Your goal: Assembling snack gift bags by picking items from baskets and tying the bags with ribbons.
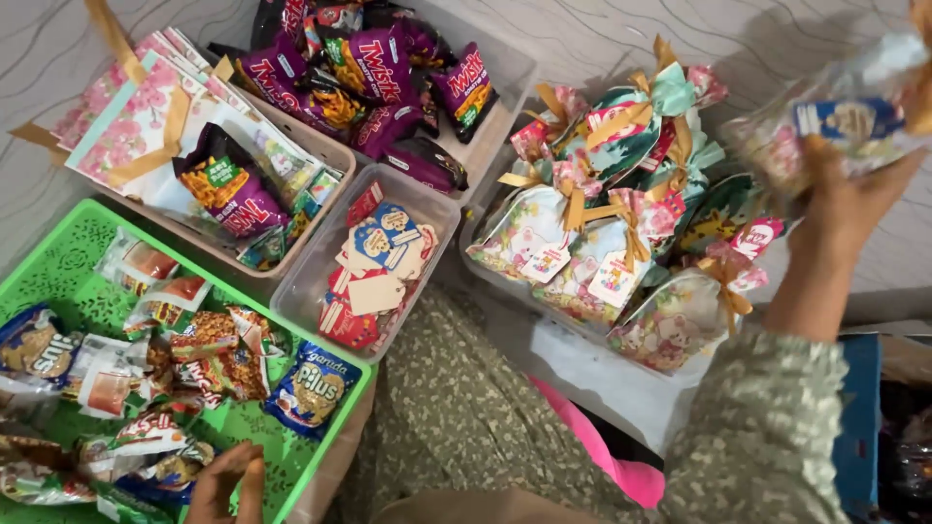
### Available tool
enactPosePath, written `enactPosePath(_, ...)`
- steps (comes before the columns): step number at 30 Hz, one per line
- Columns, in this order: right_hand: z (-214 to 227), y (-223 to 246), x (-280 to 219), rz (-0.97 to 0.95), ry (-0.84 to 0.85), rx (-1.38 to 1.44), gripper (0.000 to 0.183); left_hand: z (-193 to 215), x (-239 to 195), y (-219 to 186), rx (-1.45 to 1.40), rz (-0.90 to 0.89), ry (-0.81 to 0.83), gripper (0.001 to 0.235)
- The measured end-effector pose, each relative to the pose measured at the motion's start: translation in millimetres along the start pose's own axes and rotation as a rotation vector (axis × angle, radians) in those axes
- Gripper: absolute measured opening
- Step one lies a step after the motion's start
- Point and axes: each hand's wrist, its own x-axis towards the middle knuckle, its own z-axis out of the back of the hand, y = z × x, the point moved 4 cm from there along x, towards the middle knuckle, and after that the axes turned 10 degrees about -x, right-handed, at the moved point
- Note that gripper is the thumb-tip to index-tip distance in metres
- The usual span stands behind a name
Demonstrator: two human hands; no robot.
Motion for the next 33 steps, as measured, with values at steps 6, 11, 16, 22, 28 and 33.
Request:
enactPosePath(6,-23,-19,41,0.123,0.064,-0.448,0.076,7,-4,28,-0.026,0.01,-0.06,0.032)
enactPosePath(11,-31,-87,42,-0.338,0.242,-0.025,0.067,9,-3,36,-0.026,0.01,-0.046,0.031)
enactPosePath(16,-8,-155,33,-0.843,0.115,0.033,0.027,10,-2,37,-0.032,0.027,-0.014,0.033)
enactPosePath(22,-26,-141,34,-0.682,0.146,-0.04,0.044,7,-2,26,0.03,0.049,-0.015,0.031)
enactPosePath(28,-5,-107,44,0.063,-0.063,-0.678,0.112,12,0,35,0.02,0.016,0.047,0.036)
enactPosePath(33,-32,-42,49,0.06,0.11,-0.645,0.086,8,0,23,0.053,0.046,0.013,0.032)
